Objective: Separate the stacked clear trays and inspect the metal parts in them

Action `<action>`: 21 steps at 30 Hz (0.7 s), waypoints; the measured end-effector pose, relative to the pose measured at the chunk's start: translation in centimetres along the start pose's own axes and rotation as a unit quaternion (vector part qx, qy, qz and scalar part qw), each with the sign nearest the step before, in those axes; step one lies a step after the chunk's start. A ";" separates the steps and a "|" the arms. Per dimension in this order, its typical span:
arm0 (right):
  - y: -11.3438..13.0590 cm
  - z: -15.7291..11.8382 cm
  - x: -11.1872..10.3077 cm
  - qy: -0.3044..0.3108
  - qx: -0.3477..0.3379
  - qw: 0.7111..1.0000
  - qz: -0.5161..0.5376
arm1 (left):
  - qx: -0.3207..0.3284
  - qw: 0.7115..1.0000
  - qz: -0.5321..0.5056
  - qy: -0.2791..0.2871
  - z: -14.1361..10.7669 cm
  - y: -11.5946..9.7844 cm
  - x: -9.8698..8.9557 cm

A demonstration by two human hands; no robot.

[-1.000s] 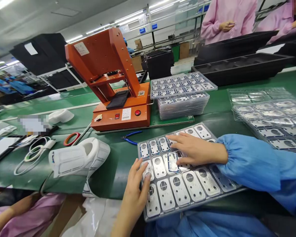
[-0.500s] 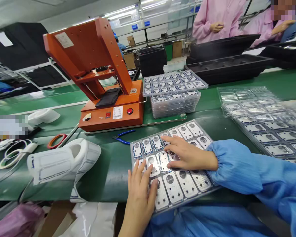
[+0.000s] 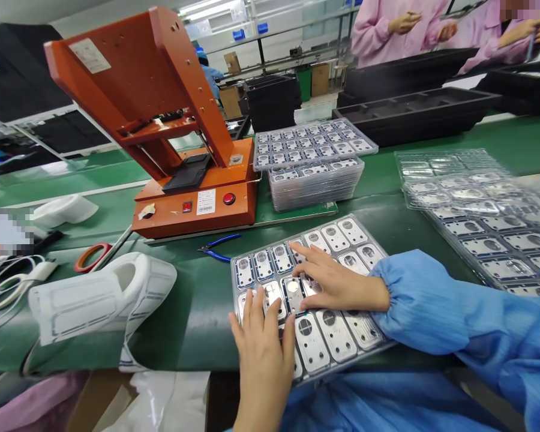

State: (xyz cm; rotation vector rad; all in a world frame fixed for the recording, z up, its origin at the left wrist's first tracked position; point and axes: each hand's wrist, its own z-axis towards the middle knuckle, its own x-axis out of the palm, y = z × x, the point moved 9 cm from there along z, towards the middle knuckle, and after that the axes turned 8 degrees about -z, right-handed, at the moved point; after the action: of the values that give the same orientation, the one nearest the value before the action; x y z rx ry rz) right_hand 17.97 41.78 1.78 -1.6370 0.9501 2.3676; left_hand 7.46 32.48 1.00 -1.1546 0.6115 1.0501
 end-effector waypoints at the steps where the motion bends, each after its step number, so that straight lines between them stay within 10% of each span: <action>1: 0.2 0.0 -0.3 -0.010 -0.011 1.000 0.012 | -0.008 1.000 -0.001 -0.002 0.1 0.0 0.2; 11: 0.7 -0.3 -2.3 -0.074 -0.037 0.981 0.175 | -0.108 0.967 -0.226 -0.036 0.6 0.7 -0.6; 17: 2.2 -0.5 -3.6 -0.115 -0.088 0.966 0.213 | -0.366 0.776 -0.507 -0.081 -1.5 3.4 0.4; 21: 2.8 -0.7 -4.0 -0.132 -0.115 0.961 0.214 | -0.389 0.734 -0.548 -0.102 -1.5 2.9 1.5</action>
State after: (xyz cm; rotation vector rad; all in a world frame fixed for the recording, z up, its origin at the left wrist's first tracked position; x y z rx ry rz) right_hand 19.06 40.15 6.36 -1.2212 1.0980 2.9901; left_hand 5.64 31.72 -2.03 -1.7258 -0.7758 0.3120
